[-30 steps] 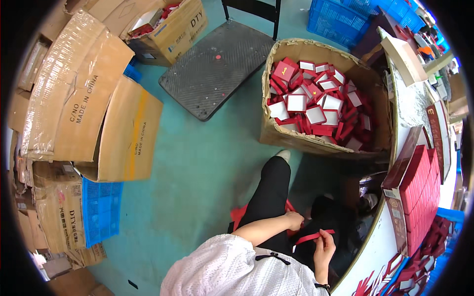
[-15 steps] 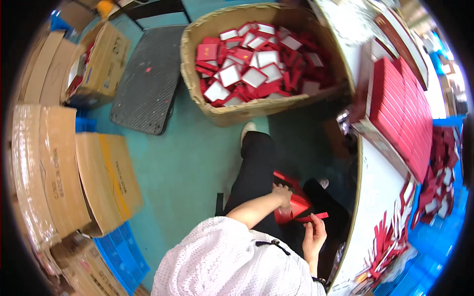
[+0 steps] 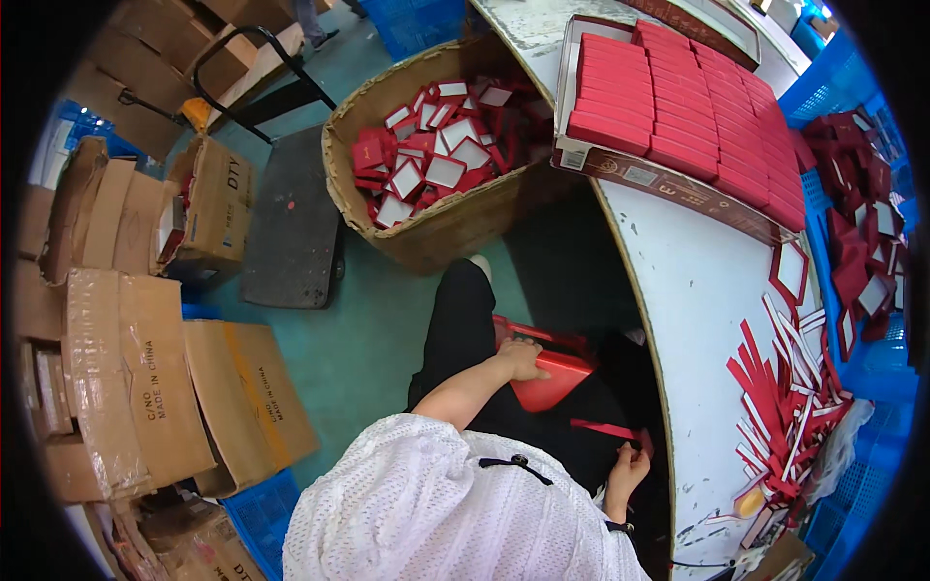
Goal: The person assembles small red jewelry boxes by hand at a cluttered workbench. They repeatedly pick up a box, thread a red ribbon through a slot, and place the finished unit into a large cardboard bin.
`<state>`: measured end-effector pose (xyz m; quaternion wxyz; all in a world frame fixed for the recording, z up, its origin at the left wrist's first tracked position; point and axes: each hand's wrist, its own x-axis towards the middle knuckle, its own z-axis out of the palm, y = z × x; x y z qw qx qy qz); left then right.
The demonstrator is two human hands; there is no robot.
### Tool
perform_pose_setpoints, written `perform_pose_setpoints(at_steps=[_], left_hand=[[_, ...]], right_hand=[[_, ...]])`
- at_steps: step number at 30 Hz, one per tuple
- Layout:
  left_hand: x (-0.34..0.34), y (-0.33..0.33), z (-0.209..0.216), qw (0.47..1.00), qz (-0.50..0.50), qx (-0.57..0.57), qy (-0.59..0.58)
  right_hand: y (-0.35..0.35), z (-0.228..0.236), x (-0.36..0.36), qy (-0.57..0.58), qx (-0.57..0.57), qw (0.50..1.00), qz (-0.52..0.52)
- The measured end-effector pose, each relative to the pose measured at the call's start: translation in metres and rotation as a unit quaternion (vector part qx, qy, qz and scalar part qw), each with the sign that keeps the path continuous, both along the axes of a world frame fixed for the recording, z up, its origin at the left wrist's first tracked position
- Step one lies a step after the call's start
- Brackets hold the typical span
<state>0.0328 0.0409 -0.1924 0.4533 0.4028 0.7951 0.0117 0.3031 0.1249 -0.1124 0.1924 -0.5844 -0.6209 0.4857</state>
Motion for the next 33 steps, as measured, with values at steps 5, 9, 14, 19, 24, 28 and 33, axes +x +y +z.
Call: perform_pose_setpoints(at_steps=[5,9,14,19,24,28,33], left_hand=[[0.018,0.005,0.010,0.999,-0.006,-0.007,0.037],[0.028,0.009,0.016,0.998,-0.009,-0.027,0.048],[0.049,-0.003,0.005,0.988,-0.046,-0.012,0.148],[0.052,0.010,0.016,0.984,-0.042,0.017,0.170],[0.060,0.008,0.015,0.980,-0.080,-0.005,0.184],[0.060,0.023,-0.018,0.974,-0.104,0.005,0.199],[0.056,0.039,-0.011,0.981,-0.153,0.001,0.117]], right_hand=[[-0.001,-0.011,0.028,0.070,-0.003,0.996,-0.058],[0.004,-0.005,0.047,0.060,-0.131,0.982,-0.119],[-0.006,-0.094,0.122,-0.027,0.166,0.977,0.130],[-0.017,-0.127,0.131,-0.069,-0.014,0.994,0.083],[-0.006,-0.081,0.086,0.229,-0.284,0.841,-0.399],[-0.044,-0.133,0.109,0.077,-0.050,0.949,-0.301],[-0.099,-0.066,0.113,0.194,-0.126,0.920,-0.316]])
